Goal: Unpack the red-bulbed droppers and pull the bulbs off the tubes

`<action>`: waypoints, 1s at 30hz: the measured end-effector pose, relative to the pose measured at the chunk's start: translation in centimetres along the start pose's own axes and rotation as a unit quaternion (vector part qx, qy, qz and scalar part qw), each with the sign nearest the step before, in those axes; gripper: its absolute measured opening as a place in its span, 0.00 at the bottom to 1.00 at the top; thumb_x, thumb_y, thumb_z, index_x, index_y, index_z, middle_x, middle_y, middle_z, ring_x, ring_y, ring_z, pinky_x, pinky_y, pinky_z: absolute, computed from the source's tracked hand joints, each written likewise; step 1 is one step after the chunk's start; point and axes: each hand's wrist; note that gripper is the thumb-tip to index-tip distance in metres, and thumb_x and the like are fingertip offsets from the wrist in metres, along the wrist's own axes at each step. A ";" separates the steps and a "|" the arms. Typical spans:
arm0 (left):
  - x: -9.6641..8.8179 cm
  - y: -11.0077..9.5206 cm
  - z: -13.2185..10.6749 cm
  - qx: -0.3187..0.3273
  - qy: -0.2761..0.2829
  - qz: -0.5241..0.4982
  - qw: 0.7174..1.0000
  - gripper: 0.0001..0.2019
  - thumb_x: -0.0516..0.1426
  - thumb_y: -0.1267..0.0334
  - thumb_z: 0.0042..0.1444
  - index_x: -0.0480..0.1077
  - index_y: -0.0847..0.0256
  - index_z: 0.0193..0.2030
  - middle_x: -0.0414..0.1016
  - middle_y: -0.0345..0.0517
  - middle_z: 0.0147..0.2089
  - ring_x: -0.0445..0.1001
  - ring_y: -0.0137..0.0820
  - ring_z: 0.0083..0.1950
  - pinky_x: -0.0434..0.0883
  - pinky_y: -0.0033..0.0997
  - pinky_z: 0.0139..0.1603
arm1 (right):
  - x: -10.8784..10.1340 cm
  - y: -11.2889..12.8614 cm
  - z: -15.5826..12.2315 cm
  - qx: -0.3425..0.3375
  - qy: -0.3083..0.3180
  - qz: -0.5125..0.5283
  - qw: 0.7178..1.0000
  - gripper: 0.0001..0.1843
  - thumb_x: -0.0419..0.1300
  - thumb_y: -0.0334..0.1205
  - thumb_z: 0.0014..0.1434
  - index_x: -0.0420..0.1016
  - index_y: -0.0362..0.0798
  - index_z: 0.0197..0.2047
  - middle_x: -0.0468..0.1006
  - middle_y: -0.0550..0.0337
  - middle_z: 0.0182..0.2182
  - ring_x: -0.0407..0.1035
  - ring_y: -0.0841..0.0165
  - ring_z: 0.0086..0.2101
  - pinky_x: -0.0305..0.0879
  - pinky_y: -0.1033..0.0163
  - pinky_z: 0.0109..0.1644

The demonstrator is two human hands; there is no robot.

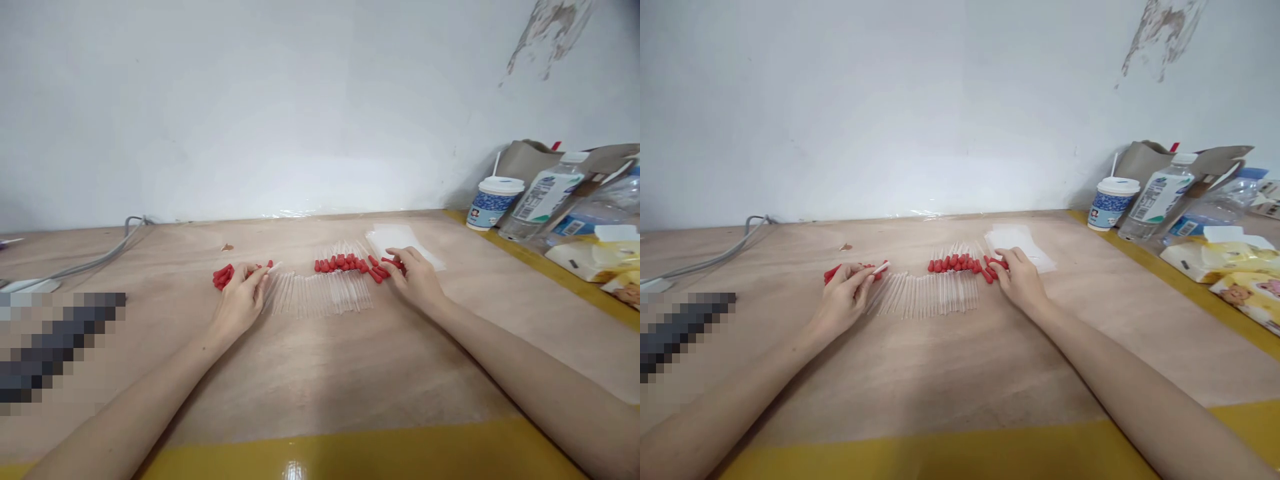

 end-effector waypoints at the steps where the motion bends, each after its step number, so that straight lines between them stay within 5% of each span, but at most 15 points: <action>1: 0.1 0.2 0.0 -0.009 0.015 0.013 1.000 0.14 0.46 0.66 0.59 0.69 0.60 0.48 0.67 0.48 0.41 0.70 0.32 0.41 0.69 0.30 0.40 | 0.1 -0.4 0.1 0.025 0.006 0.004 1.000 0.12 0.52 0.38 0.57 0.68 0.44 0.44 0.70 0.54 0.32 0.65 0.69 0.28 0.64 0.63 0.32; 11: 1.1 0.8 -0.3 -0.002 0.029 0.096 0.995 0.15 0.46 0.68 0.56 0.70 0.62 0.44 0.69 0.47 0.34 0.69 0.31 0.32 0.65 0.27 0.32 | 0.4 -1.3 -0.2 0.077 0.045 -0.010 0.996 0.07 0.54 0.39 0.52 0.68 0.47 0.34 0.74 0.58 0.29 0.65 0.67 0.28 0.61 0.63 0.33; 19: 0.2 -0.4 -0.2 -0.034 0.121 0.092 0.988 0.12 0.48 0.66 0.54 0.72 0.62 0.37 0.73 0.46 0.32 0.71 0.32 0.32 0.64 0.28 0.31 | 0.5 -0.9 -0.3 0.090 0.067 -0.059 0.992 0.09 0.56 0.42 0.53 0.75 0.50 0.33 0.78 0.59 0.30 0.64 0.64 0.33 0.57 0.58 0.40; 30: 0.3 -0.5 -0.4 -0.027 0.077 -0.036 0.996 0.15 0.49 0.56 0.57 0.71 0.63 0.40 0.74 0.47 0.35 0.72 0.32 0.33 0.69 0.32 0.36 | 0.4 -0.2 -0.1 0.102 0.079 -0.117 0.985 0.12 0.54 0.47 0.56 0.77 0.52 0.33 0.79 0.62 0.31 0.64 0.63 0.35 0.46 0.57 0.42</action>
Point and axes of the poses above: each hand's wrist, its own z-axis towards the middle knuckle, its own x-axis out of the palm, y = z × x
